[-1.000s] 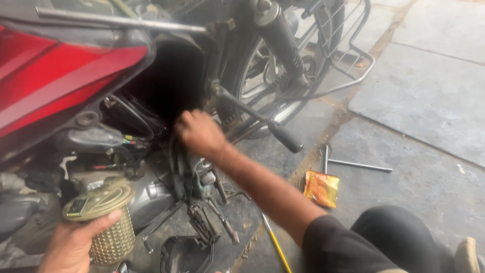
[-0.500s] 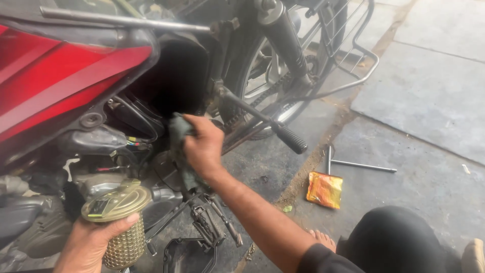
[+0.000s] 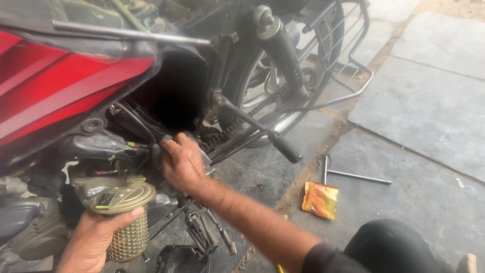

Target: Cleaning a motorcycle's air filter and the interior of its housing with a cloth.

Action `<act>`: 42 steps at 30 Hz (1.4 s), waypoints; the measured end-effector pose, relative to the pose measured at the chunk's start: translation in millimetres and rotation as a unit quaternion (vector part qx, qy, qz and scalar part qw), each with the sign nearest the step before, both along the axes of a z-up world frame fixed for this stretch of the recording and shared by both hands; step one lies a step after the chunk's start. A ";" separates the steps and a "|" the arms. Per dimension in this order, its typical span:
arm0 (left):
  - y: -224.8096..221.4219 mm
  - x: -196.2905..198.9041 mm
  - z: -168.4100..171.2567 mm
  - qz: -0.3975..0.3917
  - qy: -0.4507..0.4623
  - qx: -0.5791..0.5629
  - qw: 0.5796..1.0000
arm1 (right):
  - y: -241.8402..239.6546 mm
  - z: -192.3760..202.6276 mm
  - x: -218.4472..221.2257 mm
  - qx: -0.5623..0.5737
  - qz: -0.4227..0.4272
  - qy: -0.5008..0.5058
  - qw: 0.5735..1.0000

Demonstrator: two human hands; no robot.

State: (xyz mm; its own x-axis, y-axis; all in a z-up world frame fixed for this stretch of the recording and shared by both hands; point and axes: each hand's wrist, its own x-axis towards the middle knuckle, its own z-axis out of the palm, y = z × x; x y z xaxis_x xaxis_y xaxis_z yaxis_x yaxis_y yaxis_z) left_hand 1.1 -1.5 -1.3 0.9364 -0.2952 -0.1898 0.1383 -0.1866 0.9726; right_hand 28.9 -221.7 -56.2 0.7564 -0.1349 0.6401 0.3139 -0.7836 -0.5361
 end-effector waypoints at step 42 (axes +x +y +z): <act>7.9 -6.2 6.1 0.008 0.015 0.045 0.999 | -5.3 26.0 32.0 0.371 -0.062 0.076 0.923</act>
State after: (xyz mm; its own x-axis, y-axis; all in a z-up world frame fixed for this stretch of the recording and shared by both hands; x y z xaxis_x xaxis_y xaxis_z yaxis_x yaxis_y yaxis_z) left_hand -5.0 6.4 4.8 0.9342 -0.2613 -0.2427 0.1707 -0.2700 0.9476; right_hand 60.8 -226.9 -30.2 0.7792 -0.5855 0.2237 0.1225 -0.2077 -0.9705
